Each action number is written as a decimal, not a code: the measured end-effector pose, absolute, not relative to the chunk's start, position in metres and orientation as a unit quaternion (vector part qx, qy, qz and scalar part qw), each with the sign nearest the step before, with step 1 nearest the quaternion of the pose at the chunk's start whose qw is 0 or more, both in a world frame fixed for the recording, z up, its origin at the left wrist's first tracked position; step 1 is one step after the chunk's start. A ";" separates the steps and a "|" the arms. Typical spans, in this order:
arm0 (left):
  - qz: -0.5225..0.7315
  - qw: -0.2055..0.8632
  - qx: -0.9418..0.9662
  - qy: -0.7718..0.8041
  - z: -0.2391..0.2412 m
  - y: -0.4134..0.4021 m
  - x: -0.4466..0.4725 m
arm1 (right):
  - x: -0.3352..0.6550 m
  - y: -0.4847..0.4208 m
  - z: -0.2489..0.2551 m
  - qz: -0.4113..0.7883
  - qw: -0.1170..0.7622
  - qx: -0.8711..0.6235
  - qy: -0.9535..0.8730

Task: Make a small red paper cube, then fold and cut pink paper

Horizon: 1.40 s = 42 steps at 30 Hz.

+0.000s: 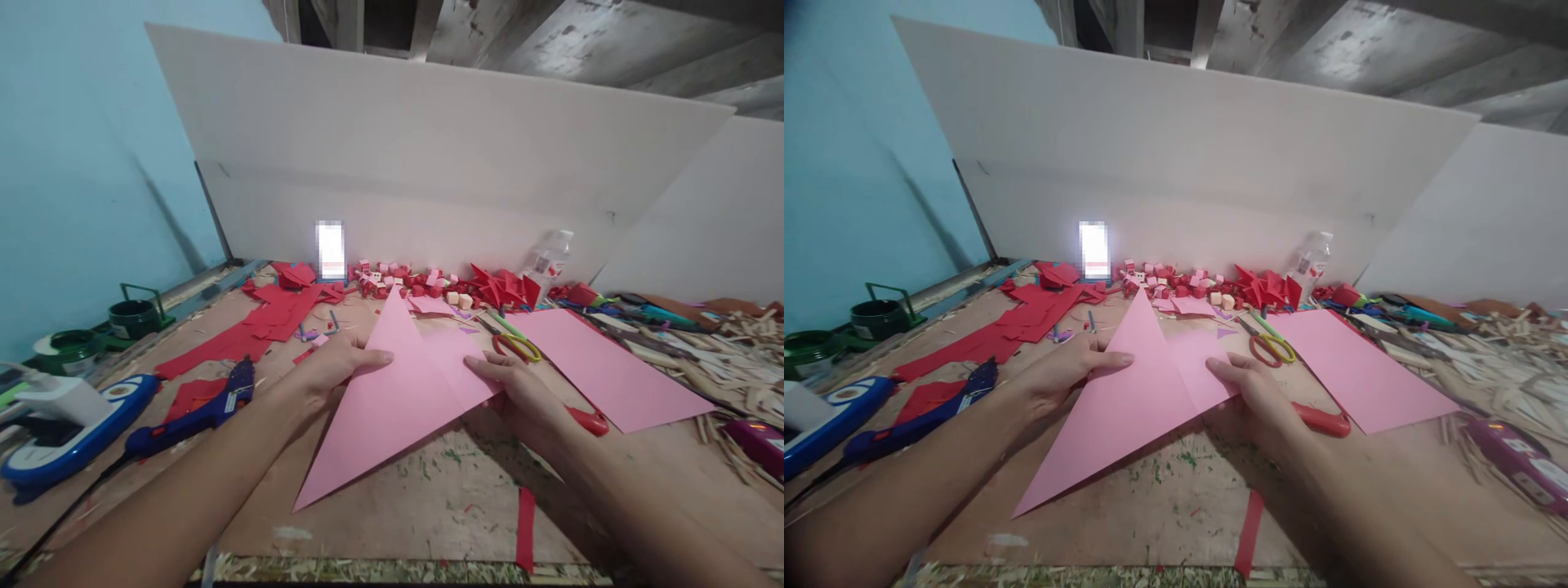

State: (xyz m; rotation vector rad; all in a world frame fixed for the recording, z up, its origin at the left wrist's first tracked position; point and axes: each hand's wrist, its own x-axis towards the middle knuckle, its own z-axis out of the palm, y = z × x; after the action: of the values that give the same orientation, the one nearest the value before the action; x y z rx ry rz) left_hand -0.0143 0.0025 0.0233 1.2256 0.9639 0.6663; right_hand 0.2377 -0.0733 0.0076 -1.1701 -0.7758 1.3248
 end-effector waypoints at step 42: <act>0.458 0.565 0.554 0.405 0.030 0.006 -0.018 | 0.244 -0.074 0.014 0.471 0.644 -0.523 -0.298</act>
State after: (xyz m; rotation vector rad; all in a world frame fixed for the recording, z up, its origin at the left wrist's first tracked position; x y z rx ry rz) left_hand -0.0176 0.0061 0.0305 1.3038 0.9525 1.0777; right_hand 0.2436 -0.0741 0.0144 -1.1910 -0.6795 1.0733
